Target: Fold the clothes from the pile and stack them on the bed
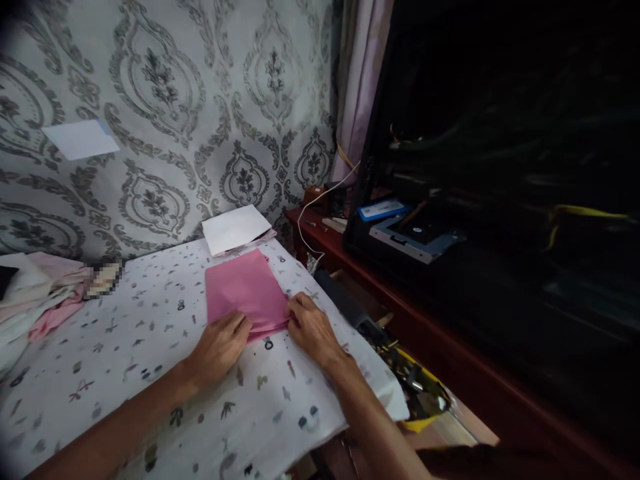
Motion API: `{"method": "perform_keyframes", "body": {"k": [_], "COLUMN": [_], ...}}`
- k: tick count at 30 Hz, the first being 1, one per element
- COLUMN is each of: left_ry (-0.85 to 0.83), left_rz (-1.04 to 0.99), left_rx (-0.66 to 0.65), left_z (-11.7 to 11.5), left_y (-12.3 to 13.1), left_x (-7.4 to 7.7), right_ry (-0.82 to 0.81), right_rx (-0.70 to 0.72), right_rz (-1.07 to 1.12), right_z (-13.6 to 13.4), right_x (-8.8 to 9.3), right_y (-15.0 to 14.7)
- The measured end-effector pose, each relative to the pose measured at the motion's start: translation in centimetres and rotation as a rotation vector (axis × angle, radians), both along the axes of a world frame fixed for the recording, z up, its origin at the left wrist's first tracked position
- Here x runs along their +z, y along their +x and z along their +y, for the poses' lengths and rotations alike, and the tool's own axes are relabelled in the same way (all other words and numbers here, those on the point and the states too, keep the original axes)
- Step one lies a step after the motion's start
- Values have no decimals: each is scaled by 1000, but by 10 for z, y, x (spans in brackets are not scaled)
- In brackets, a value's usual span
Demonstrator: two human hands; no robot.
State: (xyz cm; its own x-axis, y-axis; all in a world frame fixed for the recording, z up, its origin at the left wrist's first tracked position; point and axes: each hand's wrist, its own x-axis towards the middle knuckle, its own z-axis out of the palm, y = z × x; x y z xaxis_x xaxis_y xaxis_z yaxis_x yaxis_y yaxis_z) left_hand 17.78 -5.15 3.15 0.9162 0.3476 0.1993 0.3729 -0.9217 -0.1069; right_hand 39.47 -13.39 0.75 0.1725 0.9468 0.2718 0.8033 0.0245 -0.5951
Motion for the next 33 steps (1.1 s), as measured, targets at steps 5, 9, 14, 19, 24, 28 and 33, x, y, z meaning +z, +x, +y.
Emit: {"method": "perform_keyframes", "body": {"k": [5, 9, 14, 19, 24, 28, 33], "left_ry": [-28, -299, -345, -192, -195, -316, -579], "left_rz": [102, 16, -277, -139, -40, -12, -148], "left_rx": [-47, -27, 76, 58, -74, -130, -117], "left_z": [-7, 3, 32, 32, 21, 15, 32], "left_y": [-3, -7, 1, 24, 20, 10, 8], "left_x": [11, 23, 13, -35, -41, -27, -16], "right_ry": [-37, -45, -18, -150, -306, -363, -363], "right_rx": [22, 44, 42, 155, 92, 71, 71], "right_rz": [-18, -30, -136, -297, -320, -320, -319], "right_z": [-5, -7, 51, 153, 210, 228, 236], "right_x": [5, 18, 42, 38, 8, -6, -11], "right_y": [-3, -2, -9, -37, -26, -4, 3]}}
